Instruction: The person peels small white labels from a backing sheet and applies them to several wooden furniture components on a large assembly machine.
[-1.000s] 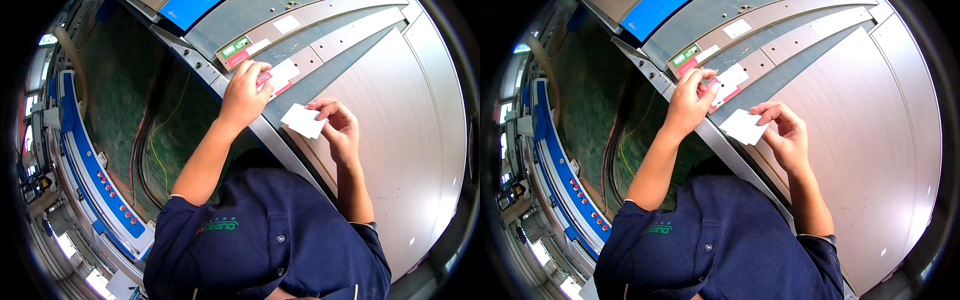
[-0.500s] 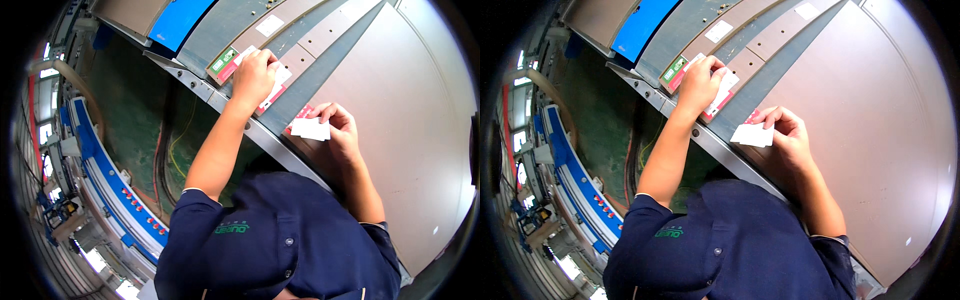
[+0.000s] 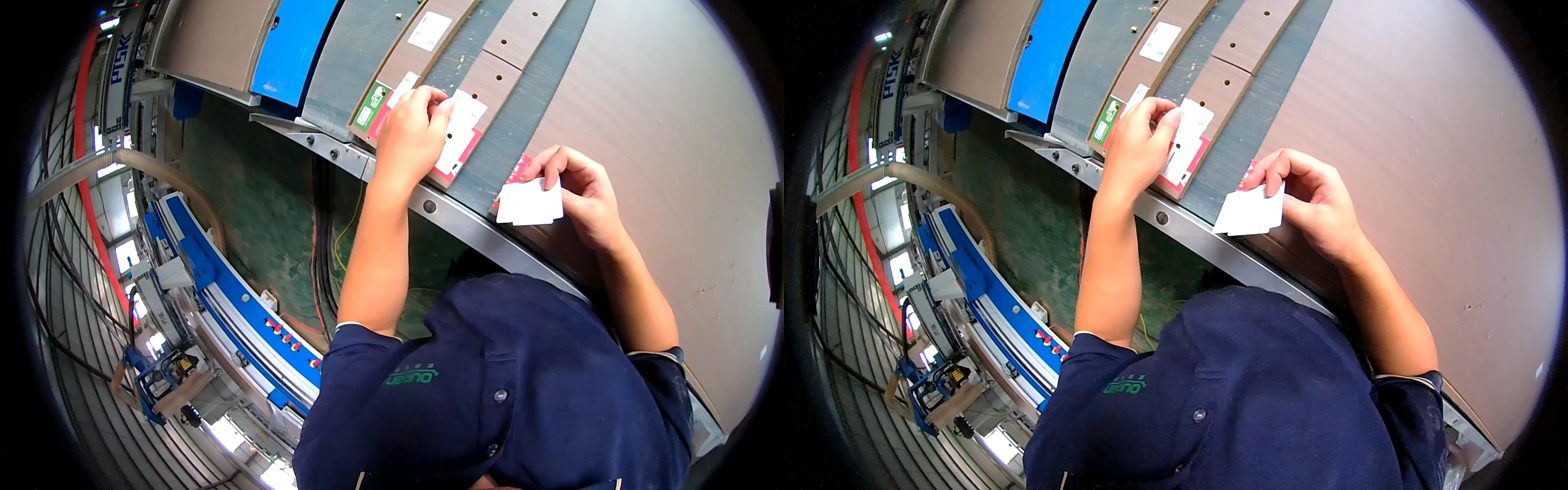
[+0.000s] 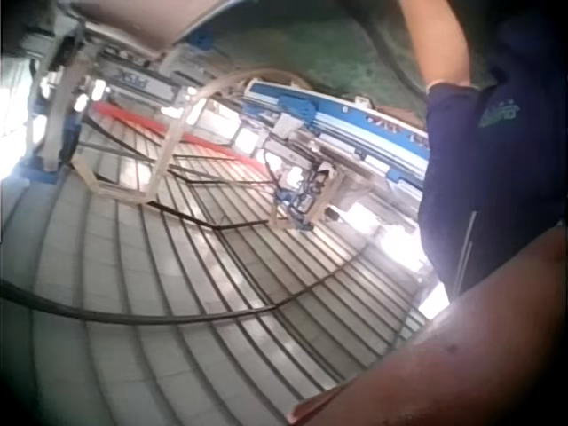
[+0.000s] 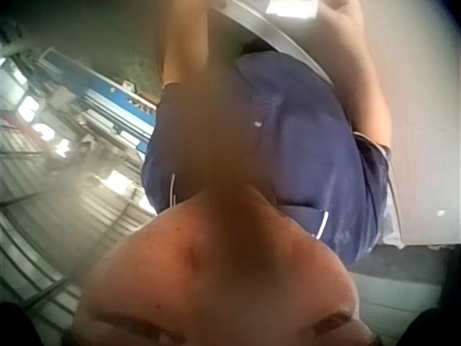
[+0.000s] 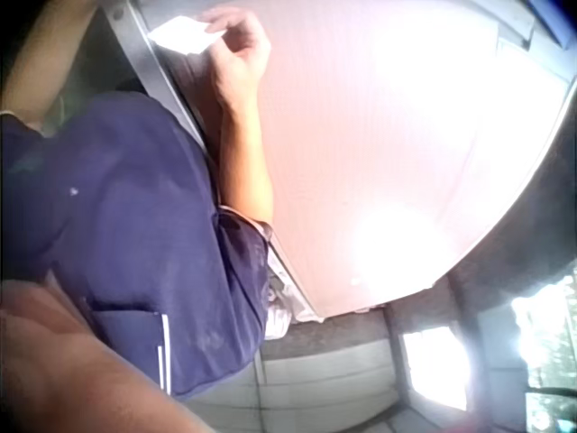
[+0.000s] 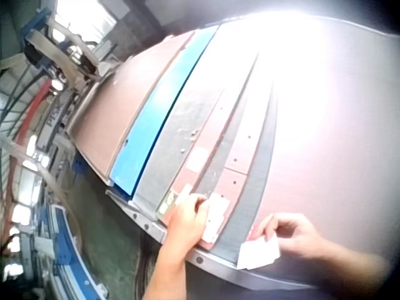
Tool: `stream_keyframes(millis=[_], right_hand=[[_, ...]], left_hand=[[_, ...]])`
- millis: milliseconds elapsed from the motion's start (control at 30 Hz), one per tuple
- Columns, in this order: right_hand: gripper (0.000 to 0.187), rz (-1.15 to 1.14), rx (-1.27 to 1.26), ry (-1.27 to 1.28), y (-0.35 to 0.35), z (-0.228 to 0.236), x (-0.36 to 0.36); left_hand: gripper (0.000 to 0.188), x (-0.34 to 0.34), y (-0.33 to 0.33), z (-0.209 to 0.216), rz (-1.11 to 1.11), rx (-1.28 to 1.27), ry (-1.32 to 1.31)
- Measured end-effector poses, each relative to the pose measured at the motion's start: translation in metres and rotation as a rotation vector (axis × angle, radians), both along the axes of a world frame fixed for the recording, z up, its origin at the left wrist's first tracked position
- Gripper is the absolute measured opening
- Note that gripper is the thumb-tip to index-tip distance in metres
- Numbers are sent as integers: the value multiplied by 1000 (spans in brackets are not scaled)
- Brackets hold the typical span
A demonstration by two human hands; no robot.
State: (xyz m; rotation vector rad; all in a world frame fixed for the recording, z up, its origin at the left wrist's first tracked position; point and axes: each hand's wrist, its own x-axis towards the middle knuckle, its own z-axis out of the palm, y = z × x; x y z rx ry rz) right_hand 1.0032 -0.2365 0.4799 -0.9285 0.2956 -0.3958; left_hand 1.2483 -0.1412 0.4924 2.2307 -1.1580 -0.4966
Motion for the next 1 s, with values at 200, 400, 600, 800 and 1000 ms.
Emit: stream_keyframes(millis=[200, 400, 600, 800, 1000], right_hand=[[10, -4, 3, 41, 7, 8, 3], [6, -124, -718, 212, -18, 26, 28], [8, -203, -1114, 301, -37, 16, 66], [8, -215, -1249, 285, -32, 0, 70], [7, -219, -1216, 304, -32, 1, 67]], left_hand=[[22, 1, 9, 5, -57, 89, 1], [19, -3, 6, 9, -82, 94, -167], [17, -7, 3, 10, -87, 118, -246], [14, -12, 3, 9, -69, 125, -318], [16, -13, 6, 4, -76, 111, -371]])
